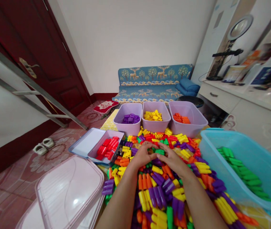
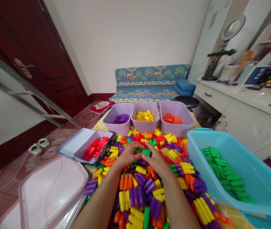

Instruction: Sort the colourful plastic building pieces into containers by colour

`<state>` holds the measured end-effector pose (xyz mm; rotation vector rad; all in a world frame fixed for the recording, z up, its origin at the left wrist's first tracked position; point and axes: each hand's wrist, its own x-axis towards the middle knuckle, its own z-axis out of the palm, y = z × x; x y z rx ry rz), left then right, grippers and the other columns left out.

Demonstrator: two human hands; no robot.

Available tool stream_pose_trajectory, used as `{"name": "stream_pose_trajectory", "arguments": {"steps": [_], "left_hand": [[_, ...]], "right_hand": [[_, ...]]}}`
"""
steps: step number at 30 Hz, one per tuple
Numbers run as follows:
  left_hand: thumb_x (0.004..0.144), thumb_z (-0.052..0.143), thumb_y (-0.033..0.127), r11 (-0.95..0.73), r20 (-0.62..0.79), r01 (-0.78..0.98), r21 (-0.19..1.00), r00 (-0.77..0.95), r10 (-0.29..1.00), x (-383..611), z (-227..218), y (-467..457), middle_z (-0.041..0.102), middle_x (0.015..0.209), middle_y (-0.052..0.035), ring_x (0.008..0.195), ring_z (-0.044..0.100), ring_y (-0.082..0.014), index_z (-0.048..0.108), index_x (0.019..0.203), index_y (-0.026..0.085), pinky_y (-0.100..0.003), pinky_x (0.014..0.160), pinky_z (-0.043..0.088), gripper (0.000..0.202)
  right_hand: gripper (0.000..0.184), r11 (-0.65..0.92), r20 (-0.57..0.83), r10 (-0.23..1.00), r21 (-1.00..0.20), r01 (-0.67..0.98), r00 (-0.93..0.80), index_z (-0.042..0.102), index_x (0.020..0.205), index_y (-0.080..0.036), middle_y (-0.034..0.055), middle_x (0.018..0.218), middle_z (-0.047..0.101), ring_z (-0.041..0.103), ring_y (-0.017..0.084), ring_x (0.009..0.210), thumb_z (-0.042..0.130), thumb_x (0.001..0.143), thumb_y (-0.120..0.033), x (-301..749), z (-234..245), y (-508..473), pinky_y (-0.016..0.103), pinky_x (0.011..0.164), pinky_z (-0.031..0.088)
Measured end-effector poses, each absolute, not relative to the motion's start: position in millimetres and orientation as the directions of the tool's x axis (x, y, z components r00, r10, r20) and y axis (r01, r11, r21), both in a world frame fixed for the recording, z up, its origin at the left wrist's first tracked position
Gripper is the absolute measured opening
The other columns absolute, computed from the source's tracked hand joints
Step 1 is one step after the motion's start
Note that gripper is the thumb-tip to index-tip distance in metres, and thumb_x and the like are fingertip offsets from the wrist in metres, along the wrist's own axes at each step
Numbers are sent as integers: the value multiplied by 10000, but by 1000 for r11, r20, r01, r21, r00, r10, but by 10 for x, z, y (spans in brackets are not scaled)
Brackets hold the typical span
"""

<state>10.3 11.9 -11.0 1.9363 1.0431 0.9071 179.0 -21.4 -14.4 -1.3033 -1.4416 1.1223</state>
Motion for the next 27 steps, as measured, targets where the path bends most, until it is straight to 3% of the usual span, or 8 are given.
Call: {"name": "stream_pose_trajectory", "arguments": {"steps": [3,7,11,14,20,24,27], "left_hand": [[732,672,259,-356,203,311,881,432,879,103,-142,129,629,1035,-81,953,573,-205,681,1068,182,-292,820,463,345],[716,702,294,-263,146,240,934,417,897,108,-187,145,667,919,-60,780,580,-161,672,1060,161,-255,710,454,371],[680,748,350,-169,134,76,983,337,932,109,-176,158,662,930,-71,800,587,-154,659,999,133,-250,725,453,396],[677,753,391,-119,119,-20,993,324,939,101,-165,167,650,891,-68,797,587,-152,639,967,121,-258,733,455,413],[606,807,392,-179,124,99,979,410,904,46,-207,180,646,907,-61,787,583,-156,616,1104,142,-281,749,460,590],[606,809,337,-202,107,159,966,466,878,9,-209,180,671,918,-61,799,593,-165,660,1074,152,-297,784,464,524],[629,787,310,-149,88,140,979,371,925,9,-193,189,685,877,-57,788,600,-164,698,962,141,-285,760,467,384]], "right_hand": [[480,92,72,992,-973,210,-100,594,1200,-276,28,1287,588,491,241,1252,668,726,-289,1802,-121,-222,479,1077,339],[492,55,40,992,-991,123,-116,611,1177,-225,63,1179,658,617,247,1085,699,701,-309,1802,-83,-223,456,976,456],[468,36,34,994,-999,14,-109,626,1142,-193,66,1018,714,669,228,960,689,691,-301,1768,-61,-213,402,900,503],[444,76,73,995,-996,38,-67,620,1129,-192,69,1003,713,675,216,919,678,695,-265,1753,-67,-209,385,878,504],[385,136,134,991,-951,278,-27,618,1072,-192,33,832,698,656,187,773,634,688,-203,1795,-43,-225,330,733,507],[347,101,101,995,-977,190,-10,595,992,-192,17,777,688,653,181,728,662,652,-205,1845,1,-232,310,685,503],[397,84,88,992,-995,48,93,584,1012,-196,17,779,690,651,175,703,715,641,-250,1892,76,-234,298,657,503]]}}
